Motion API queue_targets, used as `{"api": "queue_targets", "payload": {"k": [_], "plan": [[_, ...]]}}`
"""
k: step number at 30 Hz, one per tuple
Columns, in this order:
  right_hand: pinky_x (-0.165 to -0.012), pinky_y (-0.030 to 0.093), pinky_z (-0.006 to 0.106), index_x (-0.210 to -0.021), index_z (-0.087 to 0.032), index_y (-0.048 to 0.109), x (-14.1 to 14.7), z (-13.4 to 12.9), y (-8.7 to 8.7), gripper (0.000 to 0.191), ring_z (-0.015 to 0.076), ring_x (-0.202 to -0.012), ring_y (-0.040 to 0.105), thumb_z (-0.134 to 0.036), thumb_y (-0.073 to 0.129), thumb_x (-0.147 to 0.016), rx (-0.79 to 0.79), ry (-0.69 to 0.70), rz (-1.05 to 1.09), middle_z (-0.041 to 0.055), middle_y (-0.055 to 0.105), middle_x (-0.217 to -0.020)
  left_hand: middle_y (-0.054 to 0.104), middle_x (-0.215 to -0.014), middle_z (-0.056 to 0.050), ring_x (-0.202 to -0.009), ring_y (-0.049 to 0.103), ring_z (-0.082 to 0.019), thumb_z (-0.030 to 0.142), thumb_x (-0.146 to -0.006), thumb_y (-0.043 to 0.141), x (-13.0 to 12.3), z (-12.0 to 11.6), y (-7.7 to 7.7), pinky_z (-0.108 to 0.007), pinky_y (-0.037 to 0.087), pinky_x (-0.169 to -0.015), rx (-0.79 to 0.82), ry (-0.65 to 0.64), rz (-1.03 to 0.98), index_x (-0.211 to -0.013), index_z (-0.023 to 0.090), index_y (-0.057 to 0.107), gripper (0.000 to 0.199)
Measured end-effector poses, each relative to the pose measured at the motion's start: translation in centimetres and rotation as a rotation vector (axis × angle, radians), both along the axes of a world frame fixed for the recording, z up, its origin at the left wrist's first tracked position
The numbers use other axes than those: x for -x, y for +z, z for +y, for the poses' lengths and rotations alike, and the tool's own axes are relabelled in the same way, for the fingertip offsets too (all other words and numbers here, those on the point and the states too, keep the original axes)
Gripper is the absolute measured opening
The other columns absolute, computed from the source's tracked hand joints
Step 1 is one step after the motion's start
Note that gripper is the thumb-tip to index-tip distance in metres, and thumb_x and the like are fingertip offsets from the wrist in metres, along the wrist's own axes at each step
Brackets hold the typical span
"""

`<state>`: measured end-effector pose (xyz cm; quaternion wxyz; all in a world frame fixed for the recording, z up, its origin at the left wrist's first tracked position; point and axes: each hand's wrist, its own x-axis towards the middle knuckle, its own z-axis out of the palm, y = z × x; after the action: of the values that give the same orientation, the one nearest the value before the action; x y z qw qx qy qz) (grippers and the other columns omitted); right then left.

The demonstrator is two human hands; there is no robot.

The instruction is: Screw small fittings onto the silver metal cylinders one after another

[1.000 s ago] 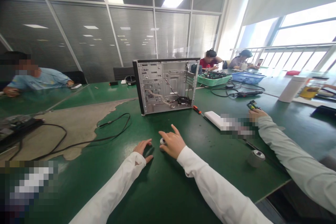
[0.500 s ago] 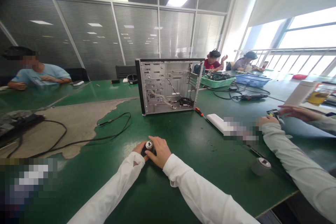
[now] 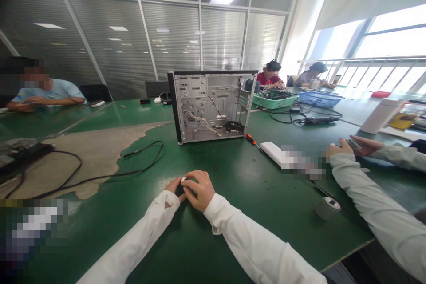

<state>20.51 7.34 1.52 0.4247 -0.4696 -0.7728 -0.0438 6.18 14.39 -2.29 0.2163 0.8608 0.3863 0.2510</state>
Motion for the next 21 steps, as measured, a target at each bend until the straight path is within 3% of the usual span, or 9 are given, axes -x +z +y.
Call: {"api": "queue_targets", "payload": {"k": [15,21], "plan": [[-0.080,0.034,0.038,-0.101,-0.022,0.050,-0.2,-0.2,0.1,0.034,0.0177,-0.095,0.043,-0.014,0.040,-0.069,-0.056,0.032,0.055,0.0052,0.051,-0.100,0.056,-0.096,-0.005,-0.090,0.051,-0.022,0.028,-0.062,0.058,0.0,-0.5,0.7,-0.035,0.041,-0.079,-0.067,-0.002,0.006,-0.099,0.018,0.048,0.040],[-0.083,0.033,0.038,-0.109,-0.021,0.045,-1.2,-0.1,-0.3,0.040,0.0189,-0.101,0.040,-0.015,0.041,-0.069,-0.026,-0.069,0.054,0.0073,0.045,-0.109,0.056,-0.094,-0.007,-0.089,0.052,-0.023,0.027,-0.060,0.061,-0.2,-0.1,0.0,-0.035,0.042,-0.078,-0.066,0.030,0.038,-0.101,0.015,0.049,0.044]]}}
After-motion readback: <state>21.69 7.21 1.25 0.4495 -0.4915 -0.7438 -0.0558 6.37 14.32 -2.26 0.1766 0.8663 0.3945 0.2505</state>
